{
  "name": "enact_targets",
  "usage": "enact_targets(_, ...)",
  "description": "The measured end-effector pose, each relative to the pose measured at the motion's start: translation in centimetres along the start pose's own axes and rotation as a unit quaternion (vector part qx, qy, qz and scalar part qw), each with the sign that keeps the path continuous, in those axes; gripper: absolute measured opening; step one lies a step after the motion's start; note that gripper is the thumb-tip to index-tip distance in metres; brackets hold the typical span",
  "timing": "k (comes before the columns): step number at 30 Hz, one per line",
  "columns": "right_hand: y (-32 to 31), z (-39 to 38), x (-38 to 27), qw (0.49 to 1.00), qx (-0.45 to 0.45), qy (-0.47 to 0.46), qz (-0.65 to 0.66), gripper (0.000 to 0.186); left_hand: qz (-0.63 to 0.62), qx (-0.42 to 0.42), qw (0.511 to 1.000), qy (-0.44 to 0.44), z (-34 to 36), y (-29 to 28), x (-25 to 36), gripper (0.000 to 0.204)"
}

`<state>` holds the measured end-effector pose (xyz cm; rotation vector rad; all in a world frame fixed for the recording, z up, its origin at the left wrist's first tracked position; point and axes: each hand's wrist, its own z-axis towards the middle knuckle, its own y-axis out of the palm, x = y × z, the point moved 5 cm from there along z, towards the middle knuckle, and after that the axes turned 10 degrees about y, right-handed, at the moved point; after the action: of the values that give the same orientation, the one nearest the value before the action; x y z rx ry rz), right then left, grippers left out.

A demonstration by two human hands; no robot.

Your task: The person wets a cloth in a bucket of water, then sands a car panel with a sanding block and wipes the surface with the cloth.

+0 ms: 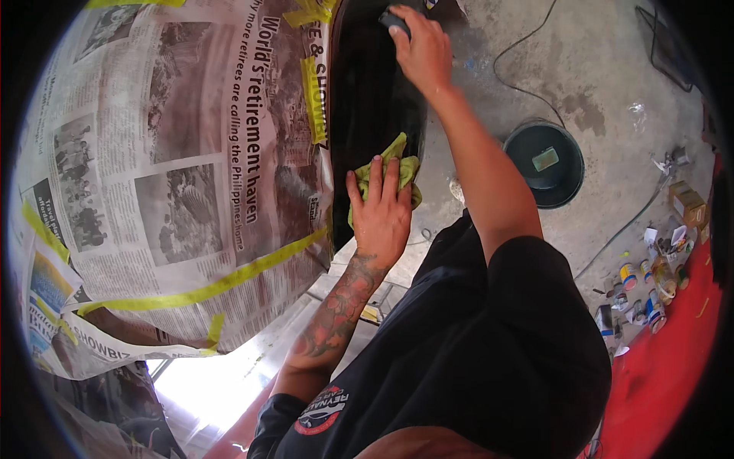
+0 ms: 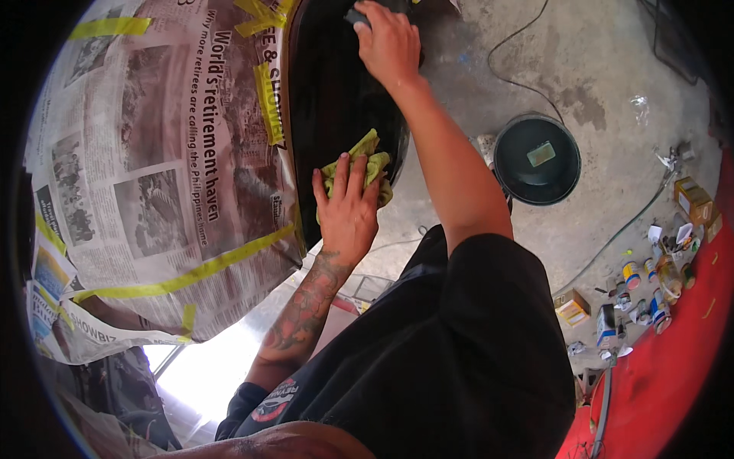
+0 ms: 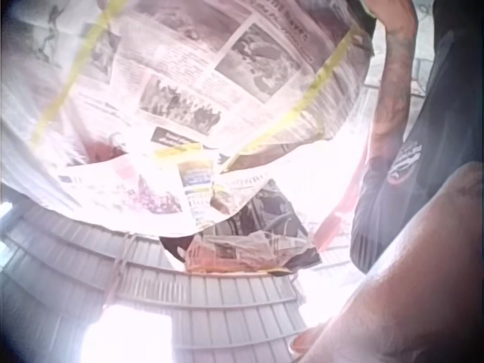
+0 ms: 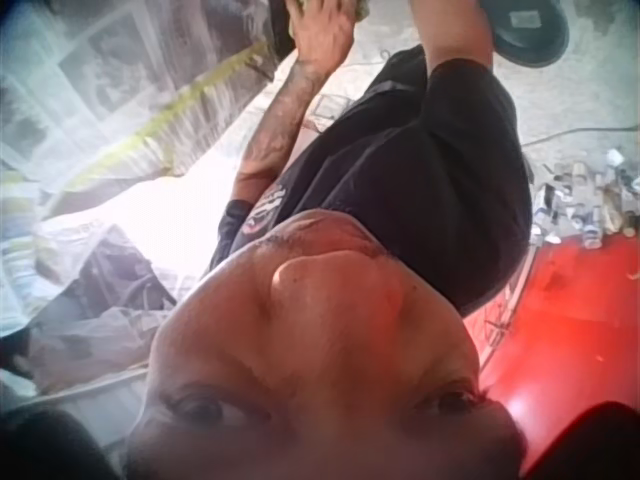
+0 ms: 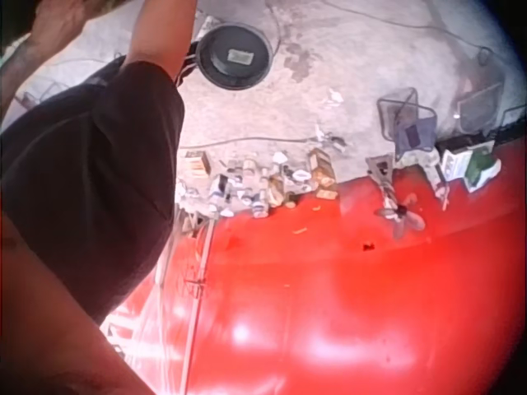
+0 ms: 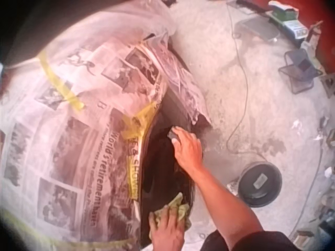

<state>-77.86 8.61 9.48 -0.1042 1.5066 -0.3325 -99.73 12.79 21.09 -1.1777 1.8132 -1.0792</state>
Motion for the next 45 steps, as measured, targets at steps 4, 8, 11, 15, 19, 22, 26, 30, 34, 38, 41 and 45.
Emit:
enact_targets(4,-0.3,-0.6,-0.6,0.999,-0.018,0.029,-0.023,0.034,0.003,0.004,1.000,-0.002,0.0,-0.1,0.0,0.027)
enact_targets(8,-0.6,-1.2,-1.3,1.000,-0.011,-0.011,0.021,0.034,0.016,0.005,1.000,0.007,0.1,0.0,0.0,0.027)
enact_targets(11,-0.2,-1.0,-0.8,1.000,-0.016,-0.011,-0.004,0.035,0.018,0.005,1.000,0.016,0.0,0.0,0.0,0.027)
enact_targets(15,0.3,-0.8,0.1,1.000,-0.023,0.012,-0.002,0.033,0.017,0.010,1.000,0.022,0.0,0.0,0.0,0.026)
enact_targets(19,-0.1,-0.6,-0.2,1.000,-0.006,-0.004,0.004,0.036,0.012,0.019,1.000,0.020,0.0,-0.2,0.0,0.026)
enact_targets(22,-0.4,-0.4,-0.3,0.998,-0.034,0.038,0.025,0.036,0.016,0.009,1.000,0.019,0.0,-0.2,0.0,0.026)
enact_targets(26,-0.6,0.0,-0.6,0.999,-0.029,0.022,0.022,0.036,0.014,0.022,0.999,0.019,0.1,-0.3,0.0,0.025)
enact_targets(30,-0.1,0.2,0.0,1.000,-0.007,0.025,0.005,0.036,0.014,0.023,0.999,0.027,0.2,-0.4,0.0,0.025)
enact_targets(34,0.4,-0.1,0.1,1.000,0.009,0.012,0.005,0.036,0.017,0.023,0.999,0.030,0.2,-0.6,0.1,0.025)
enact_targets(38,-0.3,1.0,-0.1,1.000,0.019,0.009,0.009,0.035,0.012,0.024,0.999,0.027,0.2,-0.6,0.1,0.026)
enact_targets(41,-0.8,2.7,0.7,0.999,0.005,0.038,-0.003,0.035,0.005,0.022,0.999,0.027,-0.3,-0.5,0.3,0.027)
enact_targets(45,-1.1,3.5,1.8,0.996,0.045,0.011,0.076,0.035,-0.005,0.005,1.000,0.018,-1.0,-0.2,0.4,0.030)
